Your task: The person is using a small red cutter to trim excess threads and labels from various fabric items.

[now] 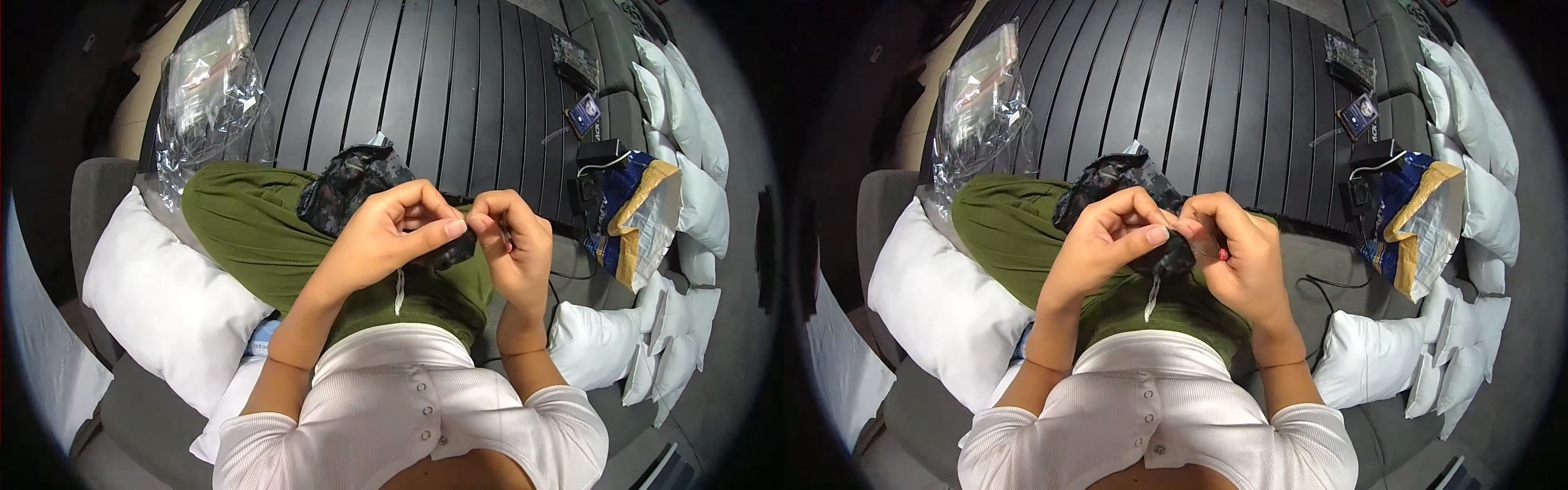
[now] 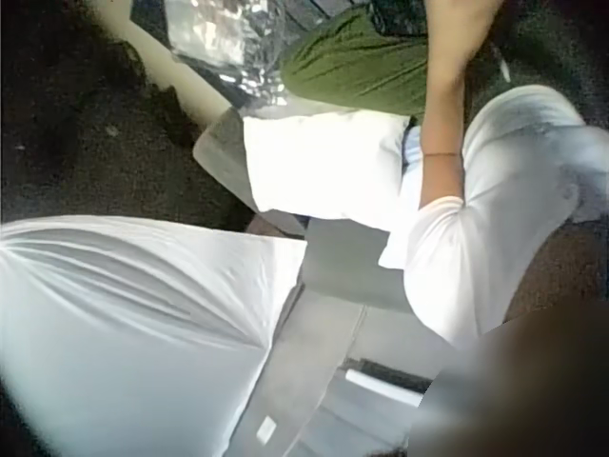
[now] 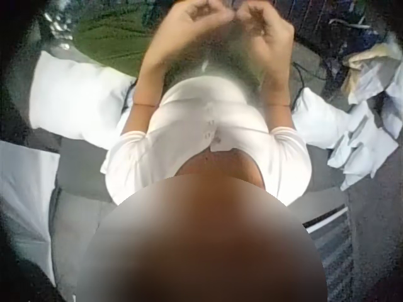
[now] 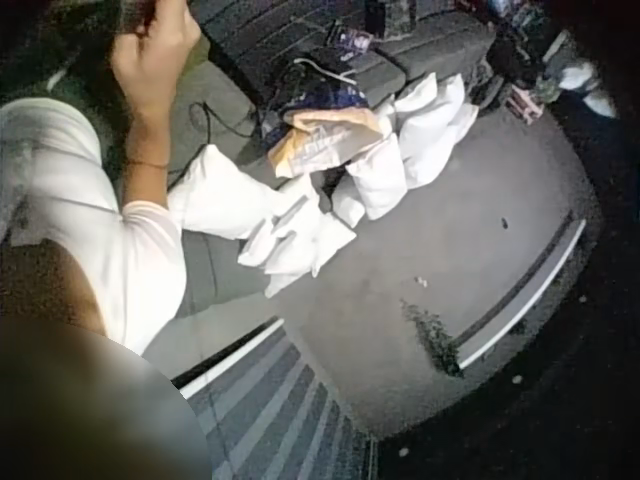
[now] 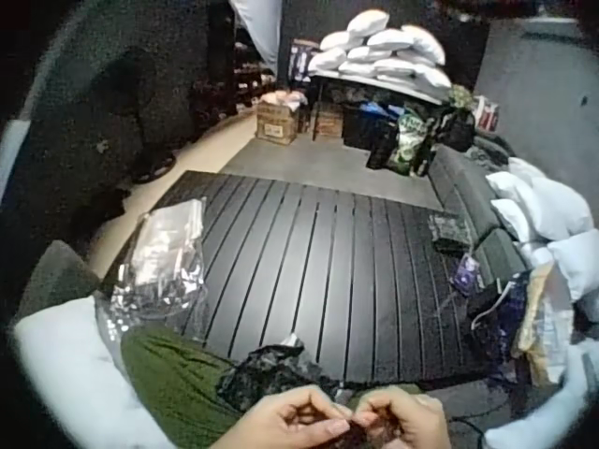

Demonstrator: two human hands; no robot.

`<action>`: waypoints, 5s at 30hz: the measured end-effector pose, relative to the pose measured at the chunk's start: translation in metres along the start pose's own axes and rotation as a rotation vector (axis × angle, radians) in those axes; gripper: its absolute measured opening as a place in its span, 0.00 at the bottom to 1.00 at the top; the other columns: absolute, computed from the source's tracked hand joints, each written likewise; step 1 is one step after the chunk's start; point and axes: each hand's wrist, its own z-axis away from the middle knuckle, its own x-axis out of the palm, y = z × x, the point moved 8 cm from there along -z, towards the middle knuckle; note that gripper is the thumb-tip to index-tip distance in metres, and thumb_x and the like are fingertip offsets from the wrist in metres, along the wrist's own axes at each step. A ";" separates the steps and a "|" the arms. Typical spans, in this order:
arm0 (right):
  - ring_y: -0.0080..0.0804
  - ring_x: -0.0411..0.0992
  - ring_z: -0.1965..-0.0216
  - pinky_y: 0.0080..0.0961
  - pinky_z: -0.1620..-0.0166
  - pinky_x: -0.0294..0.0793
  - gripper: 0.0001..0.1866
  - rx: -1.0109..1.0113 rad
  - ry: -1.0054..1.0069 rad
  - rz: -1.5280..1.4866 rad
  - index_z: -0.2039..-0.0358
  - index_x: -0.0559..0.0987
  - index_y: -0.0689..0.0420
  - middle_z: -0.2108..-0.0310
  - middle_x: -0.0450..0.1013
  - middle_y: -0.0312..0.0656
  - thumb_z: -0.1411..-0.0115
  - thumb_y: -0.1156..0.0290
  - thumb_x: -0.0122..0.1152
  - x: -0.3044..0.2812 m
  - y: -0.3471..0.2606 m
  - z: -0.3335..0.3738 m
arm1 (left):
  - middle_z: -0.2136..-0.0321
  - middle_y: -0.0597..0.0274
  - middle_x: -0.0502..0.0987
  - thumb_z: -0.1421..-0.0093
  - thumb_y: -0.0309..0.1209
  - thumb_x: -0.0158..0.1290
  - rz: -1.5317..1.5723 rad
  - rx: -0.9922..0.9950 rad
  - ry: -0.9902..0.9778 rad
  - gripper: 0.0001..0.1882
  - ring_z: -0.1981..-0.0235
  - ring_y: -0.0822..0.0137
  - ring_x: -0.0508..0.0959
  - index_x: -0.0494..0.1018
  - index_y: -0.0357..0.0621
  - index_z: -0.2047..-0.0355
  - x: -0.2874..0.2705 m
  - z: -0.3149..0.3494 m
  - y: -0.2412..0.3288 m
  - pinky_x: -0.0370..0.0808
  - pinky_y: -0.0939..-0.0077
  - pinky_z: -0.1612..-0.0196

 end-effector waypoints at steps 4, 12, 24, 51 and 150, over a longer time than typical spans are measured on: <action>0.12 0.56 0.82 0.09 0.79 0.53 0.08 0.025 -0.016 -0.047 0.76 0.69 0.63 0.82 0.63 0.31 0.46 0.72 0.53 0.003 0.001 -0.002 | 0.78 0.72 0.70 0.47 0.27 0.53 0.046 -0.071 -0.031 0.06 0.75 0.86 0.66 0.67 0.39 0.74 -0.002 -0.002 -0.008 0.62 0.95 0.74; 0.13 0.57 0.80 0.09 0.76 0.55 0.06 0.044 -0.021 -0.079 0.75 0.69 0.63 0.81 0.63 0.31 0.46 0.73 0.53 0.001 0.004 -0.001 | 0.76 0.70 0.72 0.47 0.25 0.53 0.159 -0.103 -0.008 0.09 0.73 0.84 0.71 0.69 0.36 0.66 0.000 -0.003 -0.006 0.67 0.93 0.70; 0.11 0.53 0.80 0.07 0.76 0.53 0.05 0.160 0.157 -0.078 0.72 0.69 0.61 0.80 0.61 0.28 0.48 0.76 0.54 -0.034 0.030 -0.001 | 0.71 0.64 0.75 0.50 0.21 0.54 0.050 -0.197 -0.035 0.09 0.69 0.80 0.73 0.72 0.34 0.66 0.001 0.001 -0.009 0.69 0.90 0.64; 0.16 0.68 0.79 0.09 0.76 0.65 0.29 0.032 -0.186 -0.115 0.74 0.74 0.64 0.79 0.71 0.36 0.73 0.56 0.74 -0.004 0.016 -0.005 | 0.76 0.75 0.68 0.44 0.26 0.49 0.151 -0.007 -0.059 0.07 0.73 0.87 0.66 0.64 0.41 0.65 -0.003 0.003 -0.003 0.61 0.94 0.69; 0.14 0.60 0.81 0.09 0.74 0.62 0.07 0.264 -0.055 -0.443 0.80 0.63 0.57 0.63 0.66 0.51 0.53 0.73 0.52 -0.009 0.035 -0.011 | 0.79 0.74 0.68 0.47 0.28 0.52 -0.336 -0.105 -0.089 0.06 0.77 0.85 0.63 0.69 0.37 0.74 -0.027 0.000 -0.007 0.60 0.89 0.75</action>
